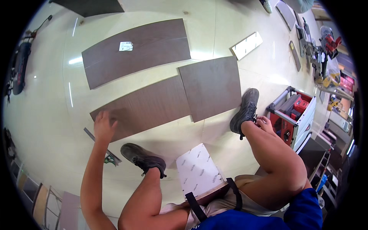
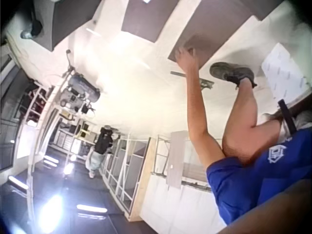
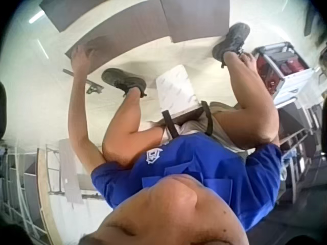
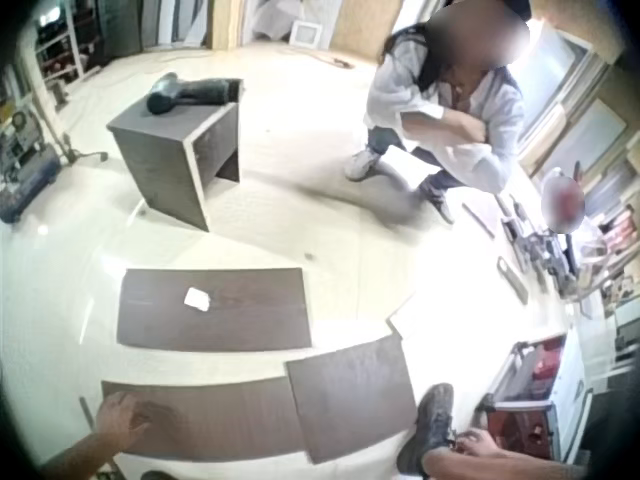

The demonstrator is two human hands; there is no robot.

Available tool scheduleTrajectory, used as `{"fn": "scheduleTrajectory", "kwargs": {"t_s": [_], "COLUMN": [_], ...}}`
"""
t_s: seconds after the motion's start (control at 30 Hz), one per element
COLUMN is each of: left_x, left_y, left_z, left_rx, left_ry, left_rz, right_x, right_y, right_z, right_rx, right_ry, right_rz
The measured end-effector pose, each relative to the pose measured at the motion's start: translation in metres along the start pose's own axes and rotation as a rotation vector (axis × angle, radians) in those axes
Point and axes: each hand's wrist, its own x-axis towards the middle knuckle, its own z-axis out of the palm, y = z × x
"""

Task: The person sits on the floor and uses a square ruler and a marker to draw straight lines on several brown wood panels. They measure and mark each panel, then reposition the ruler to mark additional lines. Another person is present nearby, occasionally handling a panel.

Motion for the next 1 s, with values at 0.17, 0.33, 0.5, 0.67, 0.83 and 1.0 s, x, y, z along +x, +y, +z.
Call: {"fn": "scheduleTrajectory", "kwargs": {"t_s": [0.17, 0.33, 0.5, 0.67, 0.83, 1.0], "left_x": [0.076, 0.098, 0.093, 0.068, -0.003, -0.046], "left_y": [0.073, 0.142, 0.169, 0.127, 0.023, -0.050], "left_z": [0.011, 0.022, 0.017, 0.035, 0.104, 0.117], "left_rx": [0.162, 0.215, 0.253, -0.154, -0.402, -0.386], "left_ry": [0.005, -0.081, -0.257, 0.219, 0.148, 0.119], "left_rz": [0.223, 0.110, 0.081, -0.318, -0.923, -0.991], "right_x": [0.008, 0.015, 0.045, 0.065, 0.075, 0.081], "right_y": [-0.021, -0.070, -0.102, -0.115, -0.093, -0.108], "right_z": [0.013, -0.003, 0.001, 0.003, -0.002, 0.017], "right_rx": [0.007, -0.133, -0.148, 0.015, -0.069, -0.061], "right_ry": [0.331, 0.565, 0.466, 0.329, 0.302, 0.218], "right_rz": [-0.101, -0.393, -0.643, -0.670, -0.637, -0.630]}}
